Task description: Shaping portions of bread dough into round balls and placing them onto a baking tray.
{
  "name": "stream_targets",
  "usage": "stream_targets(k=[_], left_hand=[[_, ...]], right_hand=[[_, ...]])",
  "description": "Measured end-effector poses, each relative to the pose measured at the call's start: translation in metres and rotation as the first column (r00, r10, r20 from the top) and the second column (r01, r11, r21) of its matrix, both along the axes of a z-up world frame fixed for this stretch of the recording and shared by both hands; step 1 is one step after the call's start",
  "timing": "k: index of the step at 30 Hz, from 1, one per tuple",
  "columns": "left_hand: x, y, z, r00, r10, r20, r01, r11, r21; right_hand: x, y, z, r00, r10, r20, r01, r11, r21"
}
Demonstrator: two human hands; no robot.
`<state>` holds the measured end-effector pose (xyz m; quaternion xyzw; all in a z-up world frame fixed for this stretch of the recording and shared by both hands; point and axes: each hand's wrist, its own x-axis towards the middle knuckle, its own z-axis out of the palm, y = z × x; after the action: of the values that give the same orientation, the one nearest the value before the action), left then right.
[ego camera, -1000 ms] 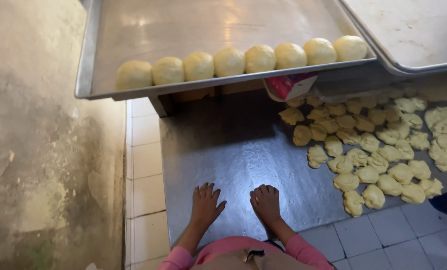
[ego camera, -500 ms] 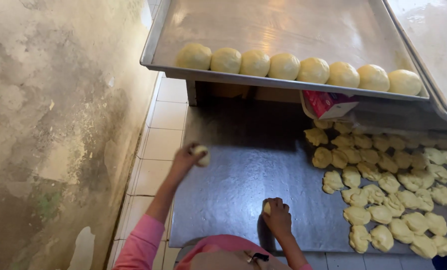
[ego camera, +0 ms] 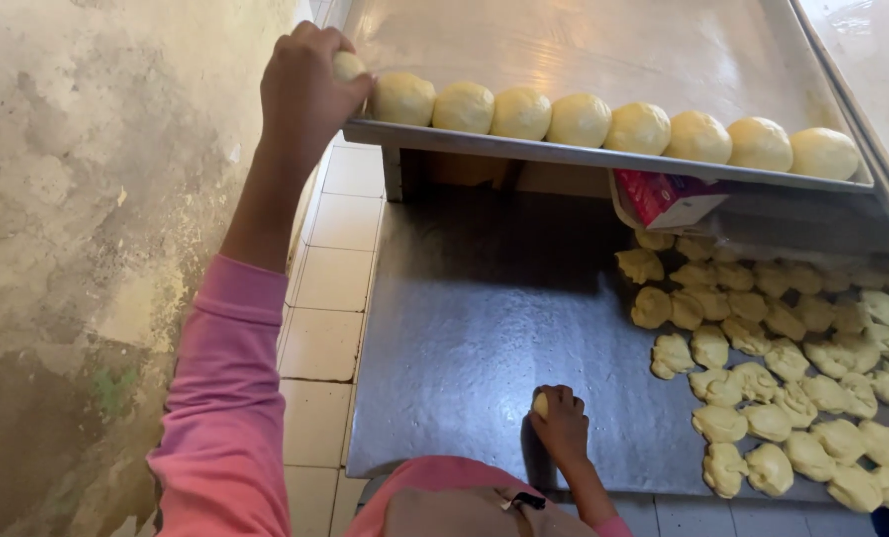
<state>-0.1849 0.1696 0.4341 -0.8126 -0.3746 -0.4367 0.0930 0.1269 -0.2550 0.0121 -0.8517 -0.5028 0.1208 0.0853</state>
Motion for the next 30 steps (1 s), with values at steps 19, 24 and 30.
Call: stream_targets(k=[19, 24, 30], left_hand=[[0.000, -0.037, 0.031, 0.889, -0.326, -0.322, 0.197, 0.906, -0.374], [0.009, -0.043, 0.008, 0.908, -0.032, -0.418, -0.002, 0.997, -0.083], [0.011, -0.043, -0.003, 0.942, 0.055, -0.331, -0.008, 0.990, 0.143]], right_hand=[[0.112, 0.061, 0.270, 0.744, 0.148, -0.651, -0.214, 0.977, -0.023], [0.152, 0.091, 0.474, 0.722, 0.397, -0.567, -0.116, 0.877, 0.466], [0.246, 0.190, 0.497, 0.908, 0.206, 0.365, -0.398, 0.697, 0.597]])
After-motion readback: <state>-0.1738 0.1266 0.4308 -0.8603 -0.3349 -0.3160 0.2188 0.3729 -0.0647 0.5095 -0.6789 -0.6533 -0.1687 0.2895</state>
